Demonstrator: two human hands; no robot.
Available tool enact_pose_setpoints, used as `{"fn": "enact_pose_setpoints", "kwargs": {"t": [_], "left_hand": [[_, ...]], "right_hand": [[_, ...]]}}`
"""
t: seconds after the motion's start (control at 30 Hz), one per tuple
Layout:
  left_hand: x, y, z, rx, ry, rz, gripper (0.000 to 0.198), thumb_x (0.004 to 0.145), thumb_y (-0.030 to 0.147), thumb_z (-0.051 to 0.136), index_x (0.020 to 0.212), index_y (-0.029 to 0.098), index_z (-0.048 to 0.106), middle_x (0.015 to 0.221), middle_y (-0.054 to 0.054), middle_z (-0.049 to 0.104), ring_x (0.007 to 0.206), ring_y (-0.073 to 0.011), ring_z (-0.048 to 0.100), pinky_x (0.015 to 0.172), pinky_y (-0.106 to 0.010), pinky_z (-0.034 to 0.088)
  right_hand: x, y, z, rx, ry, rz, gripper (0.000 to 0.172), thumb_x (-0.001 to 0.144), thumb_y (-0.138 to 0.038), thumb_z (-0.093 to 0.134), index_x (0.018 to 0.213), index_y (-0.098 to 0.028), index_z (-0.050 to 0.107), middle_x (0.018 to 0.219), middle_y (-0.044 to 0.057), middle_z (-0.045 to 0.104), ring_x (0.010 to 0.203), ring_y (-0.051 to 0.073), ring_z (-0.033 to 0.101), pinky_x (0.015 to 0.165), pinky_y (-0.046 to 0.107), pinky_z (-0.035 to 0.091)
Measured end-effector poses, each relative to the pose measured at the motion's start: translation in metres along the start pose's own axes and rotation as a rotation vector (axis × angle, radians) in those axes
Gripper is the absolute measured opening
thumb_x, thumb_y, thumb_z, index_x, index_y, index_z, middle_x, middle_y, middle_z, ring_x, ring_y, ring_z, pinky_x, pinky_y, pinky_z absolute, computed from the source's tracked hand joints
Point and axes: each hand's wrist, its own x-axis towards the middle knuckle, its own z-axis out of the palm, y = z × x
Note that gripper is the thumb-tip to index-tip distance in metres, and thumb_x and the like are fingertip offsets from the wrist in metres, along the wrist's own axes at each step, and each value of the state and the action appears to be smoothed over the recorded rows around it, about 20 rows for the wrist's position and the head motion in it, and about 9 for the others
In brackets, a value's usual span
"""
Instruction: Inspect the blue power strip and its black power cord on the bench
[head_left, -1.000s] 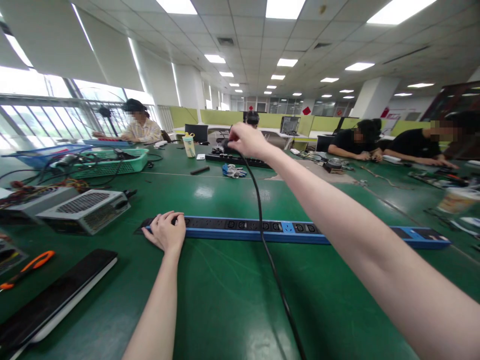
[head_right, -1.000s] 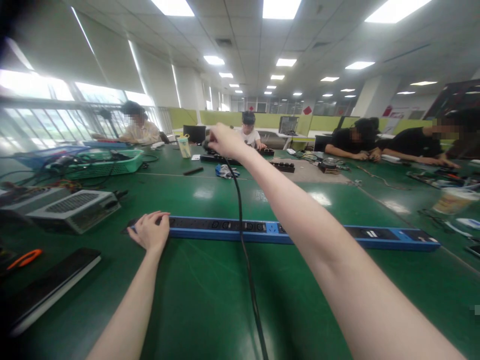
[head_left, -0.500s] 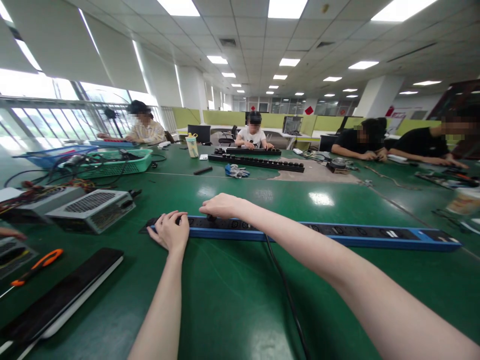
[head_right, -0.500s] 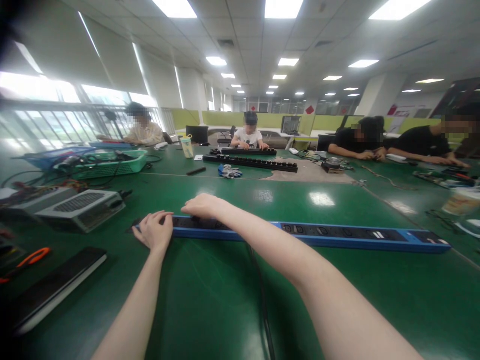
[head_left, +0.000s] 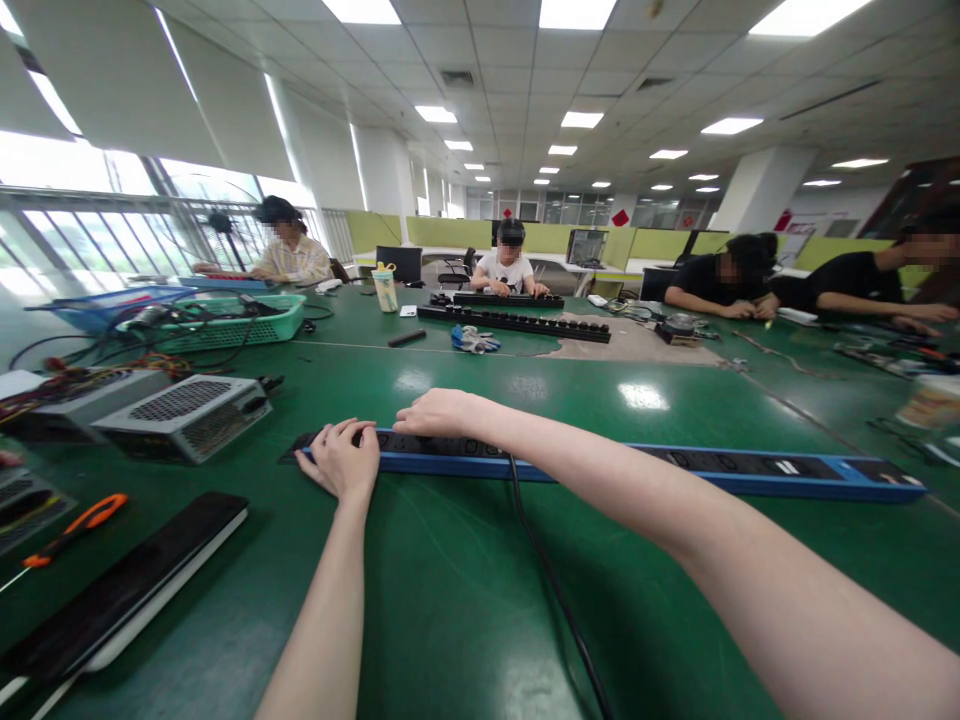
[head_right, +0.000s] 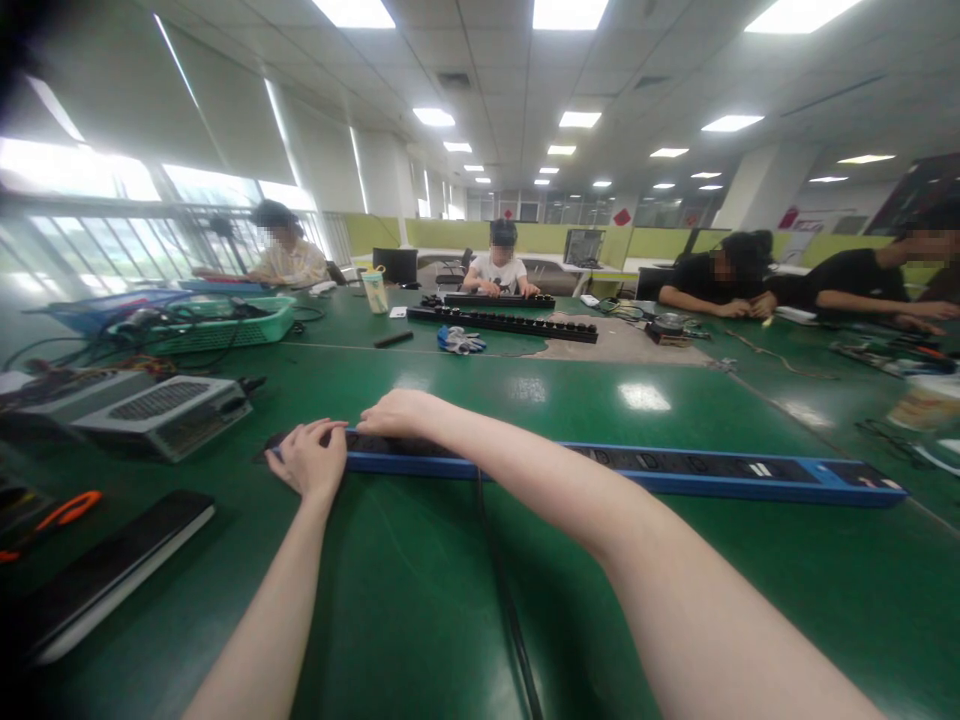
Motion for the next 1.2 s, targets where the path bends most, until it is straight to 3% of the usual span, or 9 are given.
{"fn": "enact_pose_setpoints", "kwargs": {"t": [0.33, 0.5, 0.63, 0.83, 1.2], "left_hand": [[0.0, -0.003, 0.004, -0.031, 0.046, 0.024, 0.025, 0.093, 0.038, 0.053, 0.092, 0.028, 0.077, 0.128, -0.005, 0.069, 0.134, -0.0305, 0.044, 0.12, -0.063, 0.006], [0.001, -0.004, 0.005, -0.018, 0.044, 0.019, 0.026, 0.094, 0.039, 0.053, 0.093, 0.028, 0.077, 0.128, -0.005, 0.069, 0.134, -0.0297, 0.044, 0.12, -0.062, 0.006], [0.002, -0.007, 0.008, -0.006, 0.057, 0.011, 0.025, 0.094, 0.039, 0.053, 0.093, 0.029, 0.077, 0.126, -0.003, 0.07, 0.134, -0.0283, 0.046, 0.121, -0.061, 0.008], [0.004, -0.01, 0.01, 0.011, 0.053, 0.011, 0.025, 0.094, 0.038, 0.054, 0.094, 0.029, 0.076, 0.127, -0.003, 0.07, 0.135, -0.0279, 0.045, 0.122, -0.061, 0.008], [0.004, -0.008, 0.011, 0.013, 0.063, 0.011, 0.024, 0.093, 0.036, 0.054, 0.09, 0.029, 0.076, 0.123, -0.002, 0.071, 0.133, -0.0282, 0.046, 0.123, -0.061, 0.005]], "right_hand": [[-0.006, 0.004, 0.001, -0.008, -0.018, -0.066, 0.027, 0.107, -0.018, 0.042, 0.129, -0.026, 0.056, 0.122, 0.006, 0.067, 0.106, 0.017, 0.066, 0.078, 0.028, 0.048], [-0.001, 0.008, 0.006, -0.112, 0.006, -0.131, 0.028, 0.105, -0.015, 0.045, 0.129, -0.024, 0.055, 0.119, 0.006, 0.067, 0.101, 0.017, 0.067, 0.071, 0.027, 0.047], [-0.002, 0.01, 0.007, -0.182, 0.005, -0.189, 0.026, 0.103, -0.013, 0.049, 0.127, -0.022, 0.055, 0.118, 0.006, 0.067, 0.099, 0.018, 0.066, 0.065, 0.028, 0.046], [-0.001, 0.01, 0.007, -0.176, 0.025, -0.3, 0.022, 0.104, -0.013, 0.047, 0.119, -0.023, 0.058, 0.121, 0.006, 0.067, 0.103, 0.017, 0.064, 0.068, 0.027, 0.047], [0.014, 0.009, 0.029, -0.144, 0.035, -0.233, 0.018, 0.102, -0.014, 0.051, 0.115, -0.02, 0.061, 0.109, 0.007, 0.071, 0.094, 0.018, 0.071, 0.068, 0.028, 0.051]]}}
